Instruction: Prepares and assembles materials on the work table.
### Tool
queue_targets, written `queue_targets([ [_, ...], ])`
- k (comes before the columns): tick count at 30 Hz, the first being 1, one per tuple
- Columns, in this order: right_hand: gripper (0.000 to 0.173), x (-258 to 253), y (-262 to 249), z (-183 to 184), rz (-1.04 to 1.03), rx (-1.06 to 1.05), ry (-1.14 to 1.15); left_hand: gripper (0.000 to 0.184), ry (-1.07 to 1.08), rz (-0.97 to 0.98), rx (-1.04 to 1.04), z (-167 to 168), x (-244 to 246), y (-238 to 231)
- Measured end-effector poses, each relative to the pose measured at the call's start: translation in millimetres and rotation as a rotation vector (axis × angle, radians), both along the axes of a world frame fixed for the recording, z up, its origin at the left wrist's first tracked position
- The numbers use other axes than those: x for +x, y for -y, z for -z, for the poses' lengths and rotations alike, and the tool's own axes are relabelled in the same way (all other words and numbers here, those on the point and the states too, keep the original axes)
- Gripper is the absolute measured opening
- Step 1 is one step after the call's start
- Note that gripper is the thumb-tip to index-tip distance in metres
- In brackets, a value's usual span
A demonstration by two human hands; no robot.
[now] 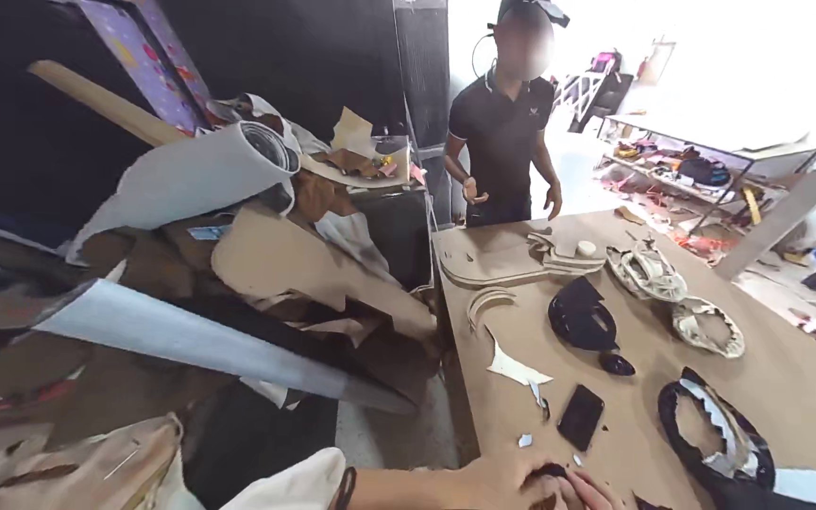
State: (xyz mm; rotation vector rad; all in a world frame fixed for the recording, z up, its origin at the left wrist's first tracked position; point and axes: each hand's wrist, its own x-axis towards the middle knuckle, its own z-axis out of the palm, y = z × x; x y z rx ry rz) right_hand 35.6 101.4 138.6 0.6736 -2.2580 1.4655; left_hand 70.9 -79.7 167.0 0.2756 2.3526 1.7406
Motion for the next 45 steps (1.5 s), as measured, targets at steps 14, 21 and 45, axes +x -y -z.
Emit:
queue_targets([
  [14,0.015,-25,150,33,0.048,0.113,0.062,0.037,0.133,-0.169,0.113,36,-19,133],
  [21,0.016,-78,253,11,0.148,0.32,-0.059,0.036,0.124,-0.132,0.33,43,-80,234],
  [45,0.034,-136,345,16,-0.163,-0.205,0.707,0.043,0.142,-0.228,1.1,40,-191,347],
])
